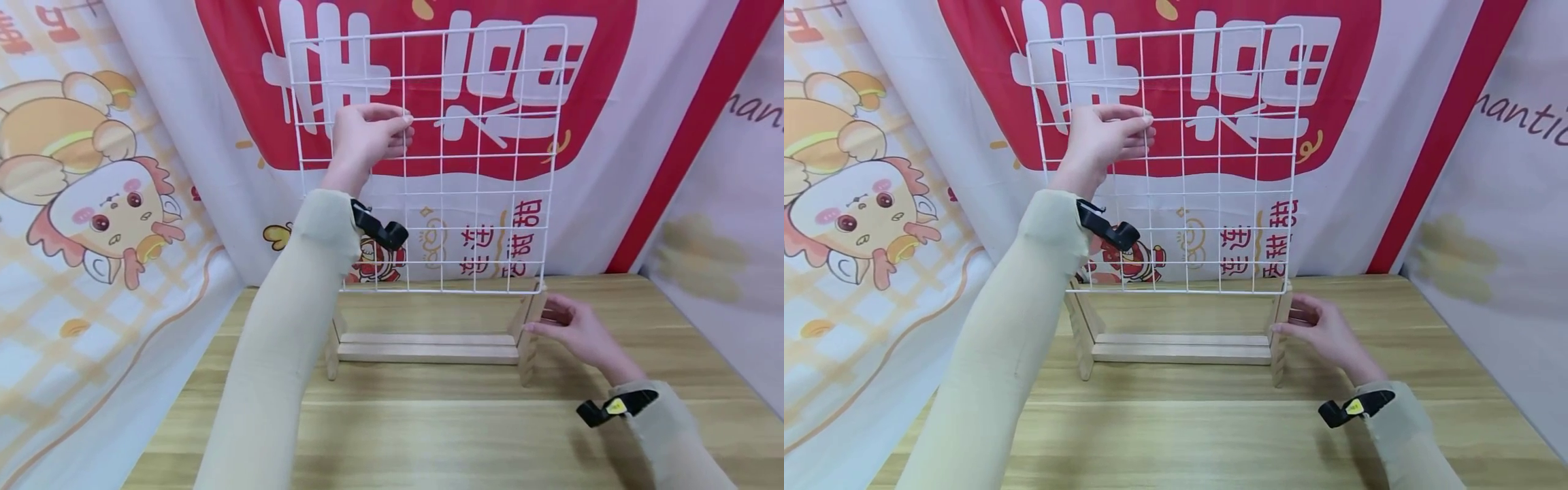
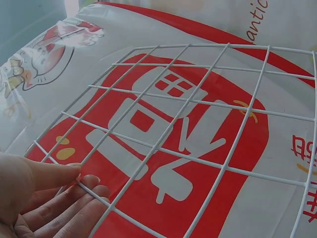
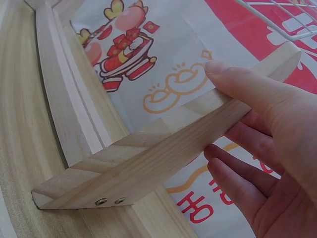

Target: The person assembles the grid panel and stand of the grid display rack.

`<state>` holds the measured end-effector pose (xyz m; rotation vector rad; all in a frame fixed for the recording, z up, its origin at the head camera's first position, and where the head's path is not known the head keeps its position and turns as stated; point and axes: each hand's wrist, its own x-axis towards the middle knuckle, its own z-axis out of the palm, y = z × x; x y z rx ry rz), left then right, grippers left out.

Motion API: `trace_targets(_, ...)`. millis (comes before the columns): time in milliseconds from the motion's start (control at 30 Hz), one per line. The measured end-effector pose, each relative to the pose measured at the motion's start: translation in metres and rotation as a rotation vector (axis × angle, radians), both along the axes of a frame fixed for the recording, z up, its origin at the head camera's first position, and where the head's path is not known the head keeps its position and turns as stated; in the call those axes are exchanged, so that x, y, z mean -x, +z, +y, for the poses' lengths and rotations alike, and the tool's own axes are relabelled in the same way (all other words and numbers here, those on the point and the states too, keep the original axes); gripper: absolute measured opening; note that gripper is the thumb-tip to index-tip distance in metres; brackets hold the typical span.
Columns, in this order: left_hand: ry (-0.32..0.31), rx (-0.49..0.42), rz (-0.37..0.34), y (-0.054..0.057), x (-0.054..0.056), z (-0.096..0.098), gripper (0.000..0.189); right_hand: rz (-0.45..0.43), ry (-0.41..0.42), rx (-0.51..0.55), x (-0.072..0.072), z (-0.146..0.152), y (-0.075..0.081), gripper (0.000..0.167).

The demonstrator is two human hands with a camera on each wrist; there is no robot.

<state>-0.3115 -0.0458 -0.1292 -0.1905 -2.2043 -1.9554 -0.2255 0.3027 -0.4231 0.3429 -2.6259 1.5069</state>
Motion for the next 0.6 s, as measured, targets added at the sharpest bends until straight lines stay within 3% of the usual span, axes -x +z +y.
trace_targets(300,-0.009,-0.077,0.033,0.0065,-0.0018,-0.0042,0.021,-0.01,-0.011,-0.017,0.0002,-0.0009,0.0006,0.065)
trace_targets(600,-0.025,-0.087,0.04,0.0053,-0.0048,-0.0042,0.021,-0.003,-0.005,-0.004,-0.0019,-0.0019,0.0004,0.063)
